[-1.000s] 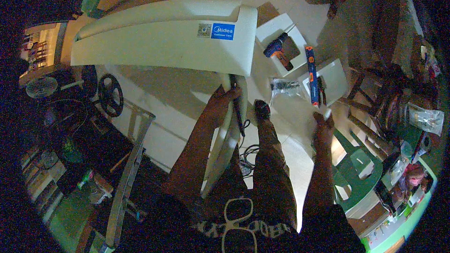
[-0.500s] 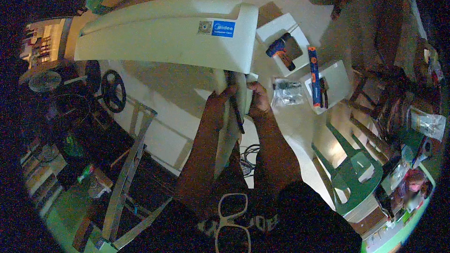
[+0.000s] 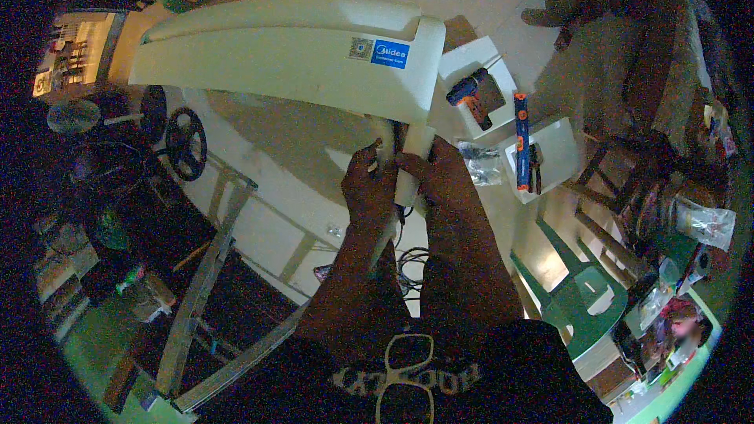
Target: The person removes the front panel of a wall-mounted air conditioner, then wraps a flexible white pipe with white tape. The person secures the taped pipe to the unit and continues wrapping additional sections.
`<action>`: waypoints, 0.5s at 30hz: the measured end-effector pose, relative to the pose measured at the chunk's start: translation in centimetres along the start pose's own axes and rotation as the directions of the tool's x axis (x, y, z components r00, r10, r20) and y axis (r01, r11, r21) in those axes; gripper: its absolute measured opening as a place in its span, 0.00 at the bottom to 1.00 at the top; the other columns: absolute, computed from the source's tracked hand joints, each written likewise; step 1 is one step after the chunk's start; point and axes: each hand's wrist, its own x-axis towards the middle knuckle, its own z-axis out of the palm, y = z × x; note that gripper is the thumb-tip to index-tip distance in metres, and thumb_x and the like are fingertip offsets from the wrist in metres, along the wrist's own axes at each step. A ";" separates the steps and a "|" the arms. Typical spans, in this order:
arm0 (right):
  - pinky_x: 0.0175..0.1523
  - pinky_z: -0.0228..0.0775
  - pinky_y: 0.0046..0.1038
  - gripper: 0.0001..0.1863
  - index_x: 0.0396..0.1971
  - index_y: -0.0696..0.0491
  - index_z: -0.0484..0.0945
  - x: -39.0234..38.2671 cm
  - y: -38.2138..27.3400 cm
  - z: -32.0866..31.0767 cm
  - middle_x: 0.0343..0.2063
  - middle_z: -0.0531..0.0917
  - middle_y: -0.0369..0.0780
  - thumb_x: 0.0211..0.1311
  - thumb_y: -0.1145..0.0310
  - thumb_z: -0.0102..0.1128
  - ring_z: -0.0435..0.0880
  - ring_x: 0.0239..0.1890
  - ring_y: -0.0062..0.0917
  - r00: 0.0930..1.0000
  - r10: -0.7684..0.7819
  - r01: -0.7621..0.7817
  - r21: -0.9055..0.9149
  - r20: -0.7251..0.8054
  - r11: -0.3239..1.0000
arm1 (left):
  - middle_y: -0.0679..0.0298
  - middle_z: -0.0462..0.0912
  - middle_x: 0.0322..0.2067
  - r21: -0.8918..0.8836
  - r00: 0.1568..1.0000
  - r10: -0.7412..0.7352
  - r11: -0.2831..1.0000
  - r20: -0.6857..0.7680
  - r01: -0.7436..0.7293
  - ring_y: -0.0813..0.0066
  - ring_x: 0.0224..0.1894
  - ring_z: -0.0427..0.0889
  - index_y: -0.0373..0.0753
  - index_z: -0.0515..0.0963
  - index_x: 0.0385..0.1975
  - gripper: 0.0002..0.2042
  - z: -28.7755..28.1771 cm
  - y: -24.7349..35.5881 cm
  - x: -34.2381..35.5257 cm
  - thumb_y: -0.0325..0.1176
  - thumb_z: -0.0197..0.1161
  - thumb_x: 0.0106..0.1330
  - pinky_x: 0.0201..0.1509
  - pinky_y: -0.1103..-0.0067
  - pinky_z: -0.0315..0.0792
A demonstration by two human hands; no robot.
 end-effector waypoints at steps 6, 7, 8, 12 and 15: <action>0.46 0.80 0.38 0.23 0.49 0.63 0.81 0.2 -3.2 3.1 0.38 0.88 0.50 0.66 0.57 0.67 0.89 0.39 0.36 0.997 -0.029 -0.015 -0.518 -0.076 0.855 | 0.49 0.82 0.55 0.034 0.887 0.382 0.914 0.261 -0.404 0.52 0.53 0.84 0.37 0.73 0.62 0.26 -4.8 2.4 -0.8 0.32 0.69 0.63 0.60 0.66 0.77; 0.47 0.80 0.39 0.23 0.49 0.63 0.81 0.2 -3.3 3.2 0.39 0.88 0.51 0.66 0.57 0.66 0.89 0.40 0.37 0.998 -0.002 -0.038 -0.569 -0.070 0.822 | 0.48 0.82 0.55 -0.031 0.900 0.316 0.946 0.301 -0.322 0.50 0.53 0.84 0.36 0.73 0.62 0.25 -5.3 3.0 -0.8 0.32 0.68 0.65 0.59 0.66 0.78; 0.47 0.80 0.39 0.23 0.49 0.63 0.80 0.2 -3.3 3.4 0.39 0.88 0.53 0.67 0.57 0.66 0.89 0.41 0.39 0.997 0.025 -0.061 -0.608 -0.067 0.791 | 0.47 0.82 0.55 -0.097 0.903 0.261 0.965 0.342 -0.242 0.49 0.53 0.84 0.36 0.72 0.62 0.24 -5.9 3.5 -0.8 0.33 0.66 0.66 0.58 0.66 0.78; 0.48 0.79 0.40 0.23 0.47 0.62 0.80 0.5 -1.5 3.3 0.40 0.87 0.53 0.69 0.55 0.62 0.89 0.43 0.42 0.987 -0.142 0.156 -0.650 0.075 0.744 | 0.47 0.78 0.58 -0.106 0.884 -0.191 0.960 0.426 0.259 0.54 0.62 0.77 0.35 0.65 0.67 0.32 -5.4 3.7 0.6 0.42 0.66 0.66 0.64 0.66 0.72; 0.51 0.78 0.42 0.20 0.47 0.59 0.79 1.3 1.1 2.4 0.41 0.87 0.50 0.70 0.56 0.58 0.87 0.44 0.44 0.957 -0.289 0.267 -0.487 0.032 0.832 | 0.52 0.81 0.53 -0.244 0.868 -0.338 0.865 0.365 0.439 0.60 0.57 0.79 0.37 0.67 0.64 0.26 -3.6 1.6 1.7 0.42 0.63 0.71 0.62 0.69 0.72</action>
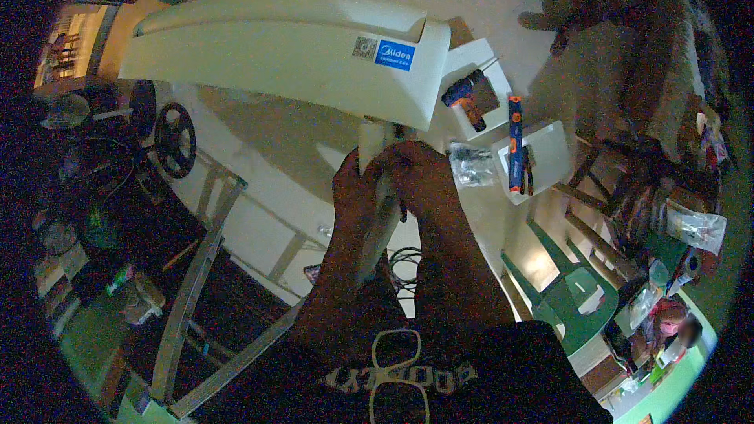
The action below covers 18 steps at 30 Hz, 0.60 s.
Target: The person removes the front panel of a wall-mounted air conditioner, then wraps a flexible white pipe with white tape. The person secures the taped pipe to the unit and continues wrapping additional sections.
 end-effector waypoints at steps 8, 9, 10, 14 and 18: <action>0.54 0.75 0.40 0.26 0.56 0.60 0.77 2.2 8.5 2.5 0.47 0.85 0.45 0.67 0.56 0.63 0.84 0.45 0.37 0.829 0.421 -0.424 0.905 0.368 0.043 | 0.58 0.81 0.48 -0.045 0.874 0.421 0.895 -0.243 -0.443 0.65 0.47 0.78 0.37 0.72 0.47 0.11 1.3 -5.3 3.3 0.35 0.58 0.73 0.54 0.70 0.73; 0.55 0.75 0.40 0.27 0.58 0.59 0.76 2.5 9.1 2.5 0.49 0.84 0.45 0.67 0.54 0.63 0.84 0.47 0.38 0.884 0.286 -0.399 0.916 0.370 0.047 | 0.57 0.81 0.47 -0.093 0.890 0.389 0.903 -0.238 -0.419 0.64 0.47 0.79 0.37 0.72 0.47 0.10 1.4 -5.3 3.7 0.35 0.58 0.73 0.54 0.69 0.73; 0.57 0.75 0.41 0.29 0.60 0.57 0.75 2.5 9.5 2.7 0.51 0.83 0.45 0.67 0.52 0.63 0.83 0.49 0.38 0.894 0.236 -0.402 0.914 0.380 0.052 | 0.55 0.81 0.46 -0.002 0.904 0.357 0.930 -0.235 -0.367 0.62 0.46 0.79 0.37 0.73 0.47 0.09 1.6 -5.2 3.9 0.34 0.57 0.73 0.53 0.68 0.74; 0.61 0.74 0.45 0.33 0.65 0.51 0.71 2.0 10.4 4.1 0.57 0.80 0.45 0.67 0.48 0.63 0.80 0.57 0.41 0.909 0.115 -0.398 0.916 0.401 -0.049 | 0.50 0.82 0.41 0.255 0.898 0.387 0.908 -0.210 -0.332 0.53 0.42 0.83 0.37 0.76 0.44 0.08 2.0 -4.4 4.5 0.32 0.59 0.71 0.49 0.62 0.75; 0.63 0.73 0.48 0.35 0.66 0.48 0.71 2.5 11.5 5.2 0.58 0.80 0.44 0.65 0.44 0.64 0.80 0.58 0.40 0.910 0.053 -0.411 0.912 0.410 -0.001 | 0.49 0.84 0.41 0.591 0.859 0.482 0.748 -0.170 -0.303 0.48 0.46 0.85 0.40 0.79 0.43 0.07 1.1 -3.2 6.3 0.32 0.62 0.68 0.50 0.60 0.76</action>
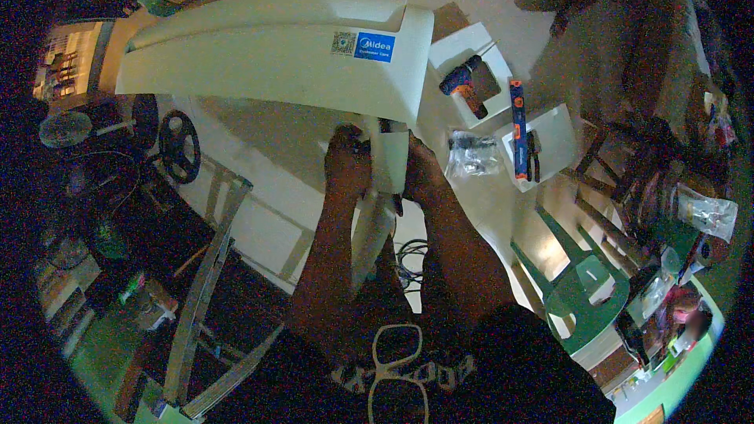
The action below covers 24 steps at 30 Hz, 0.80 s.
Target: The person removes the front panel of a wall-mounted air conditioner, then wraps a flexible white pipe with white tape. The person secures the taped pipe to the unit and continues wrapping additional sections.
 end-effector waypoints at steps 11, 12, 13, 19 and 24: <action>0.61 0.77 0.42 0.30 0.63 0.55 0.74 0.6 -2.0 -2.1 0.55 0.83 0.46 0.69 0.50 0.62 0.85 0.53 0.40 0.982 0.160 -0.171 -0.119 -0.097 0.978 | 0.43 0.81 0.52 0.177 0.993 0.102 0.978 0.061 -0.112 0.46 0.55 0.82 0.29 0.60 0.68 0.43 -1.2 5.2 -5.3 0.44 0.74 0.58 0.60 0.60 0.76; 0.60 0.78 0.39 0.28 0.61 0.59 0.74 0.1 -2.4 -2.1 0.52 0.84 0.48 0.68 0.55 0.61 0.86 0.51 0.40 0.940 0.175 -0.219 -0.126 -0.294 0.967 | 0.41 0.80 0.53 0.327 0.989 0.141 0.933 0.050 -0.150 0.46 0.57 0.81 0.27 0.57 0.69 0.48 -1.2 5.7 -4.8 0.47 0.76 0.56 0.61 0.60 0.76; 0.60 0.78 0.39 0.28 0.60 0.59 0.74 -0.1 -2.7 -1.9 0.51 0.85 0.48 0.68 0.56 0.61 0.86 0.50 0.40 0.970 0.151 -0.173 -0.107 -0.191 0.979 | 0.40 0.78 0.55 0.340 0.992 0.094 0.933 0.078 -0.115 0.45 0.58 0.81 0.25 0.54 0.70 0.52 -1.1 6.2 -4.4 0.50 0.77 0.54 0.63 0.60 0.75; 0.62 0.76 0.44 0.30 0.62 0.61 0.70 -2.3 -4.2 -0.3 0.55 0.81 0.46 0.62 0.64 0.64 0.84 0.54 0.40 0.996 0.090 -0.086 -0.276 0.002 0.957 | 0.36 0.71 0.62 -0.016 0.938 -0.118 0.991 0.327 0.130 0.41 0.62 0.76 0.25 0.51 0.70 0.56 -1.8 6.9 -1.1 0.51 0.79 0.50 0.67 0.59 0.70; 0.57 0.78 0.42 0.27 0.58 0.62 0.74 -1.9 -4.5 0.9 0.51 0.83 0.47 0.60 0.66 0.64 0.85 0.49 0.39 0.956 -0.115 -0.003 -0.401 -0.271 0.916 | 0.40 0.73 0.61 -0.045 0.995 -0.042 0.998 0.089 0.046 0.41 0.61 0.76 0.28 0.56 0.70 0.50 -1.4 7.5 -2.4 0.47 0.77 0.53 0.67 0.58 0.70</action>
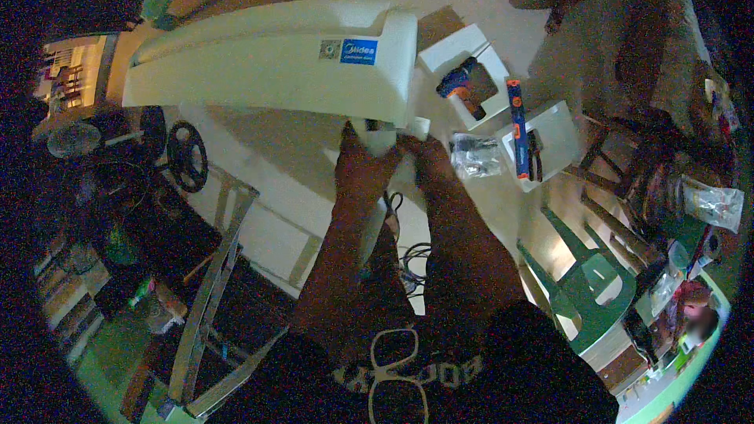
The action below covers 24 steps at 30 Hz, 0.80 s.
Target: The person removes the front panel of a wall-mounted air conditioner, then wraps a flexible white pipe with white tape. The person secures the taped pipe to the unit and continues wrapping additional sections.
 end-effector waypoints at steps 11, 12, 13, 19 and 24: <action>0.52 0.78 0.39 0.21 0.52 0.59 0.78 -0.9 -0.4 0.5 0.45 0.85 0.46 0.62 0.66 0.64 0.86 0.44 0.37 0.999 -0.039 0.040 0.124 -0.008 0.991 | 0.40 0.81 0.51 -0.061 0.962 -0.228 0.969 0.152 0.240 0.41 0.53 0.82 0.28 0.70 0.58 0.31 0.0 0.0 1.5 0.50 0.66 0.67 0.59 0.60 0.75; 0.51 0.78 0.38 0.21 0.52 0.59 0.78 -0.6 -0.1 0.4 0.44 0.86 0.46 0.61 0.65 0.65 0.86 0.43 0.37 0.999 -0.047 0.047 0.032 -0.026 0.998 | 0.42 0.82 0.50 -0.098 0.950 -0.262 0.955 0.168 0.280 0.42 0.53 0.83 0.28 0.71 0.57 0.30 -0.4 0.3 1.9 0.49 0.66 0.67 0.58 0.59 0.75; 0.49 0.78 0.37 0.22 0.52 0.59 0.78 -0.1 0.0 0.2 0.43 0.86 0.46 0.61 0.63 0.65 0.86 0.42 0.36 0.998 -0.058 0.055 -0.060 -0.041 0.997 | 0.43 0.83 0.49 -0.134 0.939 -0.292 0.939 0.182 0.318 0.43 0.52 0.83 0.28 0.72 0.55 0.29 -0.6 0.6 2.1 0.49 0.67 0.68 0.57 0.59 0.76; 0.51 0.77 0.38 0.24 0.53 0.60 0.78 3.0 0.6 0.4 0.43 0.86 0.45 0.62 0.61 0.64 0.86 0.42 0.34 0.992 -0.023 0.035 0.100 -0.124 0.994 | 0.38 0.76 0.59 -0.018 0.988 -0.100 0.995 0.119 0.103 0.46 0.63 0.77 0.24 0.63 0.65 0.41 -1.3 0.5 -1.4 0.50 0.71 0.63 0.68 0.62 0.70; 0.52 0.77 0.39 0.21 0.51 0.58 0.79 0.2 -1.9 -0.1 0.44 0.86 0.44 0.61 0.62 0.64 0.86 0.43 0.37 0.999 -0.038 0.042 0.127 -0.034 0.991 | 0.38 0.77 0.57 -0.017 0.987 -0.133 0.991 0.085 0.135 0.40 0.57 0.80 0.26 0.59 0.68 0.43 0.6 0.3 -0.7 0.50 0.70 0.61 0.63 0.58 0.73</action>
